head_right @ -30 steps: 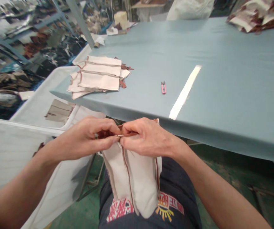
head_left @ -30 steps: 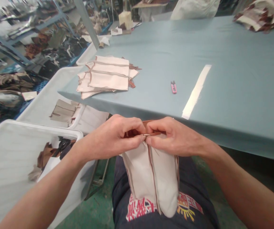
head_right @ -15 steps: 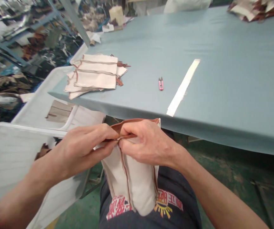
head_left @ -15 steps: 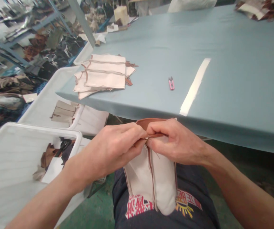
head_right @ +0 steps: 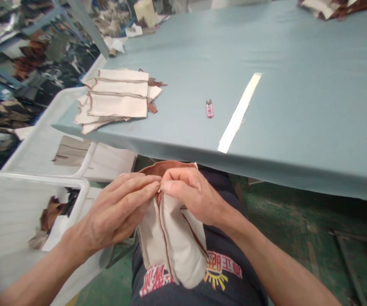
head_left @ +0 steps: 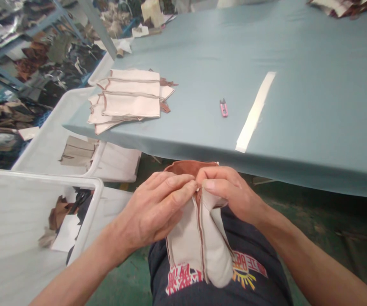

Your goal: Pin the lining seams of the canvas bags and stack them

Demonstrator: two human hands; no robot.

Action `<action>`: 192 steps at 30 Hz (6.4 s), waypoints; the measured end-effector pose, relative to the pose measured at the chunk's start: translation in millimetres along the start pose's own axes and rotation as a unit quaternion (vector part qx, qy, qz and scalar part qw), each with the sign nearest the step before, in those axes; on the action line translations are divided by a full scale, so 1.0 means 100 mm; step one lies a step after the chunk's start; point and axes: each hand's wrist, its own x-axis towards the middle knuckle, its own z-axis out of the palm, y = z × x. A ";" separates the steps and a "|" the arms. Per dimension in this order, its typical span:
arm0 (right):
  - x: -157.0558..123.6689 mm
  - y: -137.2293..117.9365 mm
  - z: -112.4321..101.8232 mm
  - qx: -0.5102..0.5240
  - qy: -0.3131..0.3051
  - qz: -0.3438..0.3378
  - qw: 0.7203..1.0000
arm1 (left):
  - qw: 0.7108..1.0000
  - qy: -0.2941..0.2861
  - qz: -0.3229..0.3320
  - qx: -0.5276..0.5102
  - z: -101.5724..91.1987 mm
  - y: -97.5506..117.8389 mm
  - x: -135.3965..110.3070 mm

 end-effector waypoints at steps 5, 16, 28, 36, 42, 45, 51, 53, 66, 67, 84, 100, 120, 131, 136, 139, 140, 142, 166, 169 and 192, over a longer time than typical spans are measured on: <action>0.01 -0.14 0.02 -0.145 0.003 -0.038 0.989 | 0.994 0.064 -0.041 -0.083 0.04 0.02 -0.10; -0.09 -0.33 0.03 -0.402 -0.013 -0.263 0.877 | 0.958 -0.129 -0.159 -0.202 -0.43 -0.04 0.26; 0.02 -0.29 -0.14 -0.335 -0.080 -0.105 0.933 | 0.902 -0.221 -0.162 -0.334 -0.37 -0.24 0.42; 0.00 -0.21 -0.23 -0.375 -0.047 -0.153 0.913 | 0.914 -0.057 -0.217 -0.337 -0.33 0.08 0.08; -0.10 -0.27 -0.22 -0.271 -0.091 -0.193 0.939 | 0.864 0.024 -0.297 -0.406 -0.37 0.01 -0.16; -0.12 -0.32 -0.18 -0.205 -0.108 -0.138 0.963 | 0.920 -0.012 -0.256 -0.298 -0.44 -0.15 -0.22; -0.07 -0.28 -0.07 -0.115 -0.122 -0.099 0.981 | 0.975 -0.018 -0.187 -0.118 -0.36 -0.38 -0.35; -0.07 -0.27 -0.05 -0.116 -0.130 -0.095 0.980 | 0.967 -0.026 -0.201 -0.152 -0.32 -0.37 -0.36; -0.15 -0.46 0.00 -0.424 -0.070 -0.234 0.872 | 0.935 -0.064 -0.114 -0.330 -0.25 -0.08 0.18; -0.16 -0.46 -0.01 -0.445 -0.054 -0.244 0.860 | 0.936 -0.068 -0.121 -0.324 -0.24 -0.07 0.20; -0.18 -0.29 -0.17 -0.388 0.012 -0.160 0.908 | 0.916 -0.132 -0.201 -0.321 -0.23 0.00 0.49; -0.14 -0.25 -0.20 -0.353 -0.004 -0.144 0.924 | 0.862 -0.083 -0.282 -0.413 -0.06 0.02 0.38; -0.08 -0.30 -0.11 -0.380 0.000 -0.118 0.917 | 0.853 0.001 -0.315 -0.416 0.11 0.03 0.24; -0.01 -0.42 -0.05 -0.476 -0.036 -0.133 0.868 | 0.888 0.012 -0.309 -0.340 0.00 0.03 0.21; 0.04 -0.46 -0.06 -0.443 -0.073 -0.150 0.881 | 0.777 -0.102 -0.316 -0.535 -0.19 -0.09 0.19; 0.04 -0.46 -0.07 -0.444 -0.085 -0.158 0.878 | 0.762 -0.115 -0.324 -0.549 -0.23 -0.15 0.15; 0.04 -0.46 -0.07 -0.447 -0.085 -0.159 0.876 | 0.763 -0.121 -0.329 -0.543 -0.24 -0.15 0.14; 0.02 -0.46 -0.07 -0.457 -0.081 -0.163 0.871 | 0.773 -0.132 -0.332 -0.525 -0.27 -0.15 0.14; 0.10 -0.34 -0.03 -0.415 -0.058 -0.165 0.893 | 0.962 -0.069 -0.202 -0.169 -0.28 0.01 0.32; 0.11 -0.24 -0.06 -0.363 -0.075 -0.144 0.918 | 0.940 -0.114 -0.212 -0.241 -0.32 -0.08 0.28; 0.19 -0.29 -0.02 -0.446 -0.079 -0.035 0.891 | 0.962 -0.124 -0.184 -0.159 -0.21 -0.20 0.24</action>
